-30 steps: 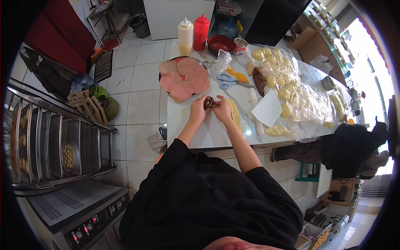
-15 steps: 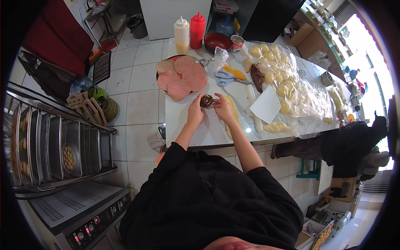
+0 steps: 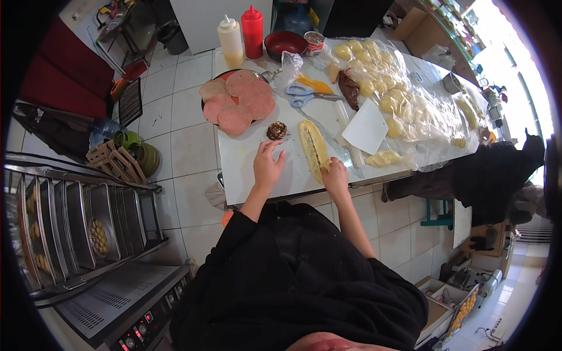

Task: The person prepares bread rolls by hand, shaping dough pieces with fillings on a workspace before placing them onto a baking tray. They then retrieve a bowl of grated cheese from a counter and gather additional ingredients from an under-counter storage cabinet.

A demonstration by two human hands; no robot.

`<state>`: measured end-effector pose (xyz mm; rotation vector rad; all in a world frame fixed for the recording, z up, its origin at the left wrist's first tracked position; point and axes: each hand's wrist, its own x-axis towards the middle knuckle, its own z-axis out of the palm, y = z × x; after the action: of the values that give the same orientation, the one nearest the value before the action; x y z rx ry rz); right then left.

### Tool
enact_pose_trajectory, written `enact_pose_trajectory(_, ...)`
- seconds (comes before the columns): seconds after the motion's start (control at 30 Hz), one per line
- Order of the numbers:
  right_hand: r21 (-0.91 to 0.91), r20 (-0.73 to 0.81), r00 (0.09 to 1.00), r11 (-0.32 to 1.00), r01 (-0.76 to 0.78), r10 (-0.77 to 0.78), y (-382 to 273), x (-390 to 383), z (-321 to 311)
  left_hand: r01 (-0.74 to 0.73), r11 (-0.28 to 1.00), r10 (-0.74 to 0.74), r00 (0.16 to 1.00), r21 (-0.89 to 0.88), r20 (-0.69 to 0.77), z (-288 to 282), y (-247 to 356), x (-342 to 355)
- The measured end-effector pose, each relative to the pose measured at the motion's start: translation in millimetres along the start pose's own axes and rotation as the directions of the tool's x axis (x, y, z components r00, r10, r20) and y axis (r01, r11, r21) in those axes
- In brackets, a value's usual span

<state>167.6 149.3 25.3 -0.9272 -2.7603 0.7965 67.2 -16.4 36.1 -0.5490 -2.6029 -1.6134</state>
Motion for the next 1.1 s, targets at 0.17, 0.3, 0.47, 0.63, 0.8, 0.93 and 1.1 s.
enact_pose_trajectory(0.17,-0.019,0.025,0.998,0.998,-0.062,0.062,-8.5,3.0,1.3,-0.082,0.996,0.08,0.994,0.024,0.072,17.6,-1.4,-2.9)
enact_pose_trajectory(0.3,0.067,0.068,0.997,0.996,-0.053,0.049,7.6,10.4,9.0,-0.009,0.999,0.015,0.991,-0.048,0.13,28.9,10.4,-4.9)
enact_pose_trajectory(0.47,0.608,0.462,0.879,0.681,-0.408,0.114,26.5,28.3,-14.4,0.099,0.99,-0.063,0.95,-0.102,0.306,41.7,13.0,-10.7)
enact_pose_trajectory(0.63,0.882,0.471,0.88,0.057,-0.468,-0.06,25.3,20.3,-22.9,0.831,0.39,-0.301,0.522,-0.397,0.798,65.3,32.3,-9.8)
enact_pose_trajectory(0.8,0.903,0.356,0.934,0.254,-0.345,0.003,14.0,5.2,-23.0,0.719,0.484,-0.245,0.658,-0.498,0.712,73.2,32.2,-5.5)
enact_pose_trajectory(0.93,0.733,0.158,0.98,0.652,-0.197,0.119,17.5,1.5,-9.6,0.525,0.681,-0.192,0.802,-0.511,0.566,68.6,27.1,12.7)
enact_pose_trajectory(1.1,0.083,-0.006,0.998,0.995,0.058,-0.058,-3.1,-26.7,15.7,0.431,0.742,-0.123,0.84,-0.513,0.529,45.5,46.0,38.9)
